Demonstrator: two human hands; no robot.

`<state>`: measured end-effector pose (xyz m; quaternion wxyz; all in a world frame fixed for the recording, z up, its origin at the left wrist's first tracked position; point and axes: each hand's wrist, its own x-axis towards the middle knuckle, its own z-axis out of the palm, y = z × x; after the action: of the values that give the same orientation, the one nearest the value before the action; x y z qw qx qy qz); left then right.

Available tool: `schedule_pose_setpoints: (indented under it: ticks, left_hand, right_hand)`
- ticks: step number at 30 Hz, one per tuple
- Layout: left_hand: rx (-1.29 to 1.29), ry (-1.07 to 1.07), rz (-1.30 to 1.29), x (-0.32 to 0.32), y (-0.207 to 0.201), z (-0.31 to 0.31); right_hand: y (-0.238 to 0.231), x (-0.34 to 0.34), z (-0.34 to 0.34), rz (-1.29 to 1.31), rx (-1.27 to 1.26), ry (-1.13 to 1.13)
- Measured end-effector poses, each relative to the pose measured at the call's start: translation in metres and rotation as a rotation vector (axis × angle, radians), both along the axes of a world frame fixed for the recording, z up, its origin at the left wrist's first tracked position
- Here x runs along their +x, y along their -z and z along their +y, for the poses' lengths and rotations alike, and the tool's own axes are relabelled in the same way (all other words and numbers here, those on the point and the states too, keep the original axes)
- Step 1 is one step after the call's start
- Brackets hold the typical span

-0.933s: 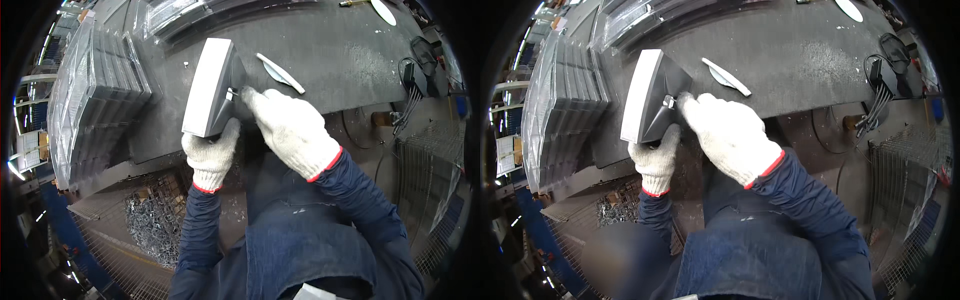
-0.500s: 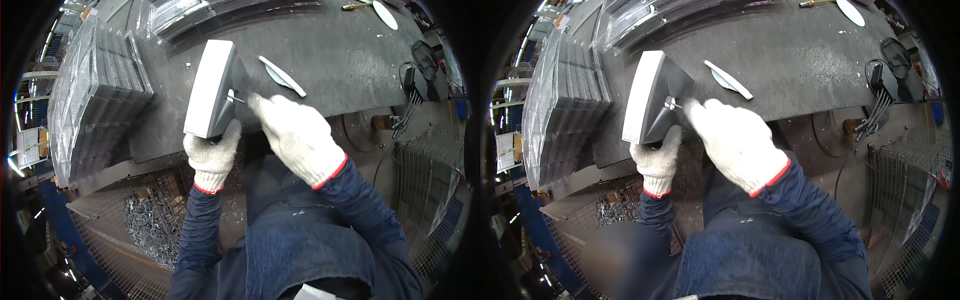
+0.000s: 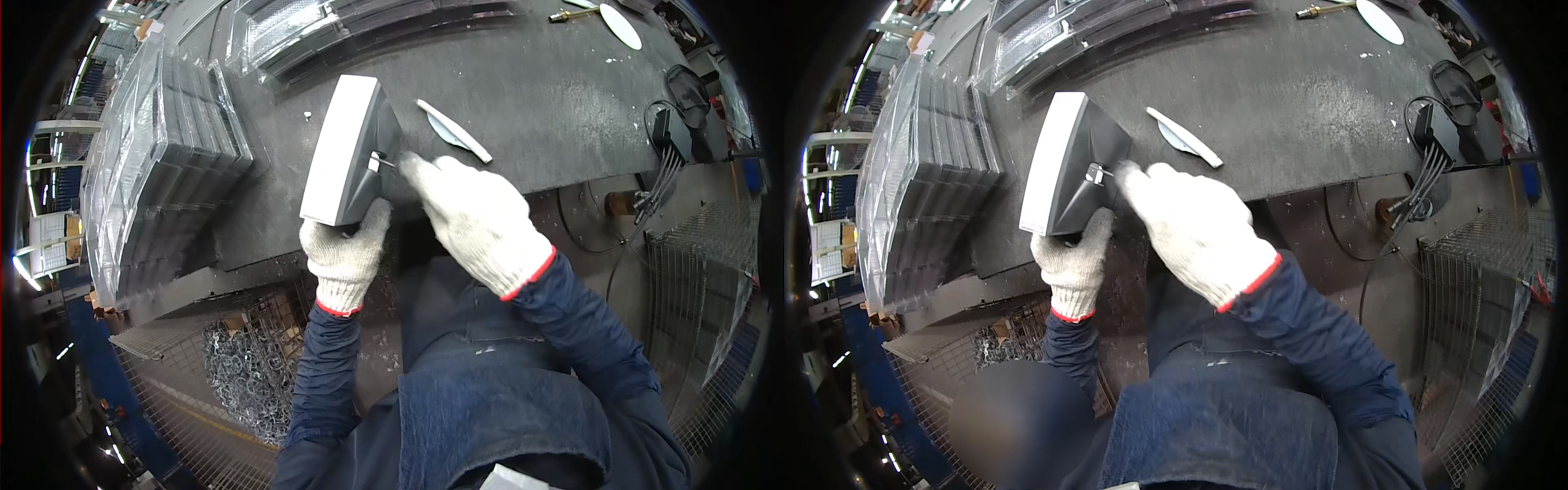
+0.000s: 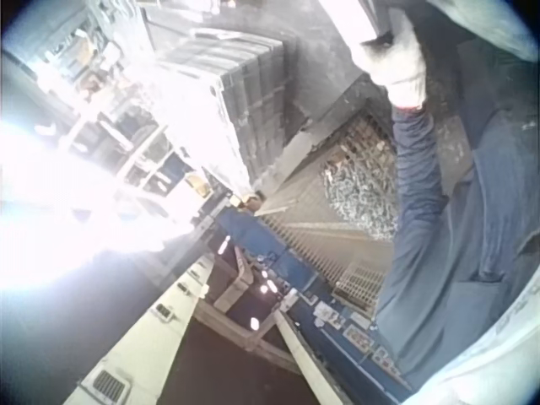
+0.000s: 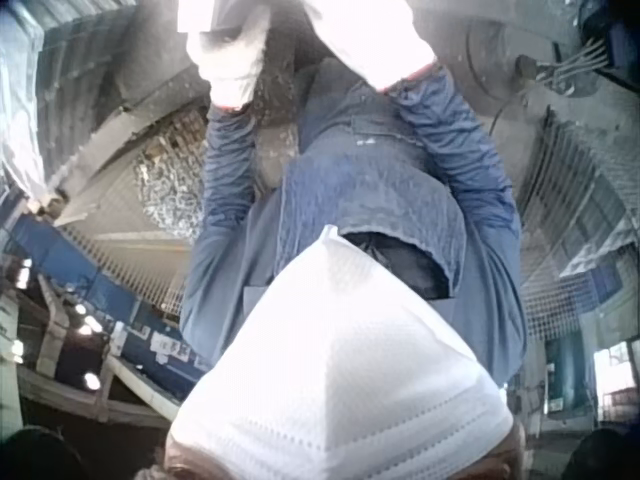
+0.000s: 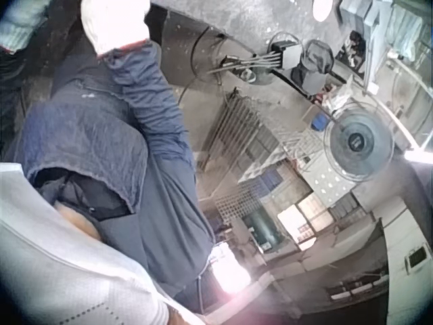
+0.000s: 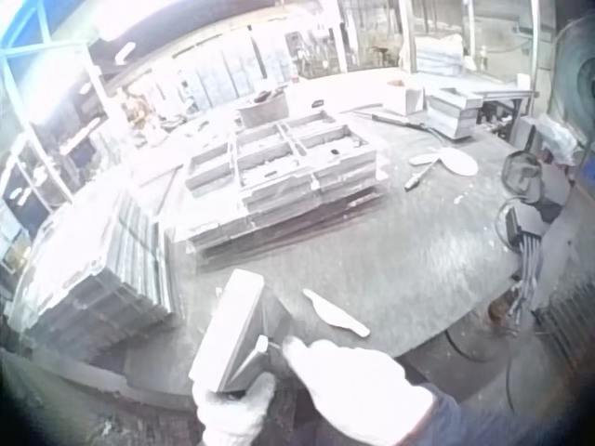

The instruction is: The person smooths the edges and inner cutouts of metal electrical boxes on a workshop table using a hand file.

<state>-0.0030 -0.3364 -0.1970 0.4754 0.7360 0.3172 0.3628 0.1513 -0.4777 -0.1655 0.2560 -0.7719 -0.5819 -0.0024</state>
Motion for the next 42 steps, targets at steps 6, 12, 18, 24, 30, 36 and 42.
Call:
schedule_pose_setpoints:
  ticks: [6,12,18,24,30,36,42]
  left_hand:
    - [-0.092,-0.023,-0.022,-0.001,0.002,-0.001]
    - [-0.080,-0.030,-0.036,0.001,0.001,-0.001]
    - [-0.047,-0.010,0.034,-0.001,0.002,0.003]
    - [-0.033,-0.010,-0.048,-0.001,0.008,0.000]
    - [0.157,-0.108,0.101,-0.008,0.007,0.006]
    - [0.054,0.089,-0.042,-0.021,-0.099,0.012]
    - [0.241,0.261,0.301,0.023,-0.131,0.061]
  right_hand:
    - [-0.001,-0.009,-0.002,0.001,-0.011,0.037]
    - [0.002,-0.011,-0.002,0.006,-0.011,0.010]
    - [0.004,-0.018,-0.006,0.059,-0.037,0.019]
    - [0.006,-0.021,-0.005,0.080,0.003,0.033]
    - [0.019,-0.002,0.005,0.082,0.232,-0.025]
    - [-0.022,-0.014,-0.015,0.239,0.186,-0.058]
    - [-0.013,-0.020,-0.006,0.221,0.252,-0.130]
